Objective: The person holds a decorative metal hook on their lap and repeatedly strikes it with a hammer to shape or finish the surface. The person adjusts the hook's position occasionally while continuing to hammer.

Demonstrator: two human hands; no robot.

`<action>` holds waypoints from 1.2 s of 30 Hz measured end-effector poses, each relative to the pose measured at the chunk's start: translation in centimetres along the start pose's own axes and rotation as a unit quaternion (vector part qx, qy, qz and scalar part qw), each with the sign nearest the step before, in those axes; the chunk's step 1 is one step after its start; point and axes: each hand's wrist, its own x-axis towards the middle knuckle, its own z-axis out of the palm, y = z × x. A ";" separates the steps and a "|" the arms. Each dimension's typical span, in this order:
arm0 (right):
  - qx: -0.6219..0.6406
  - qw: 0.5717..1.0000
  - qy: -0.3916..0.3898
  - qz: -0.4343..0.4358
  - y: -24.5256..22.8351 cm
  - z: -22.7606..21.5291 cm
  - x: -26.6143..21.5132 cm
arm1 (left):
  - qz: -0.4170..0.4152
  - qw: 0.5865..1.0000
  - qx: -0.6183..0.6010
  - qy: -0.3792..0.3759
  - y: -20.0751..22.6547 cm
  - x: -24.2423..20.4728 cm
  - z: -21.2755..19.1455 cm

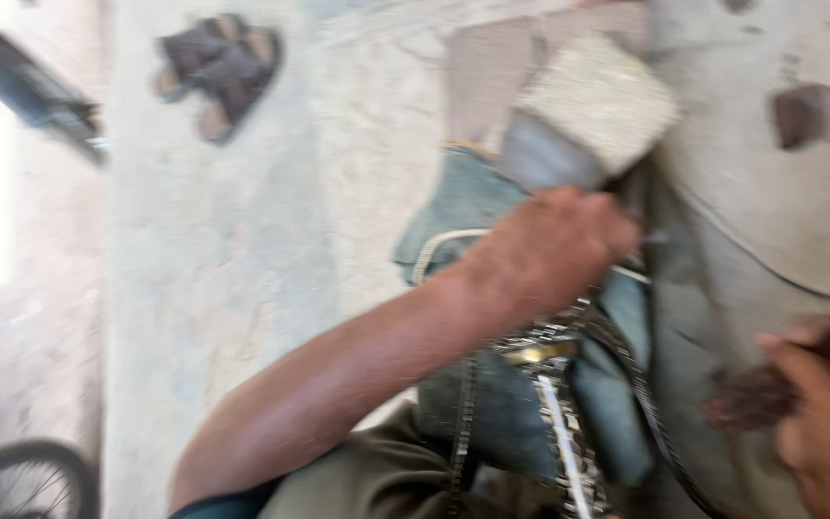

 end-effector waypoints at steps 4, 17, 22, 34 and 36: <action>-0.140 0.990 0.006 -0.001 3.8 0.2 2.0 | -0.008 0.999 -0.025 0.045 0.1 0.4 1.0; 0.077 0.992 -0.025 0.095 -7.5 -2.8 -0.5 | -0.076 0.942 -0.304 0.119 -4.2 -5.5 -2.8; 0.186 0.979 -0.045 -0.071 -13.5 -3.1 -1.8 | -0.053 0.943 -0.306 0.122 -4.9 -6.0 -1.9; -0.229 0.963 -0.073 -0.122 -20.7 -2.4 -1.3 | 0.014 0.952 -0.284 0.113 -5.3 -5.8 -1.5; -0.394 0.905 -0.114 -0.108 -22.1 -2.4 -1.0 | 0.089 0.938 -0.275 0.190 -5.1 -6.2 -1.3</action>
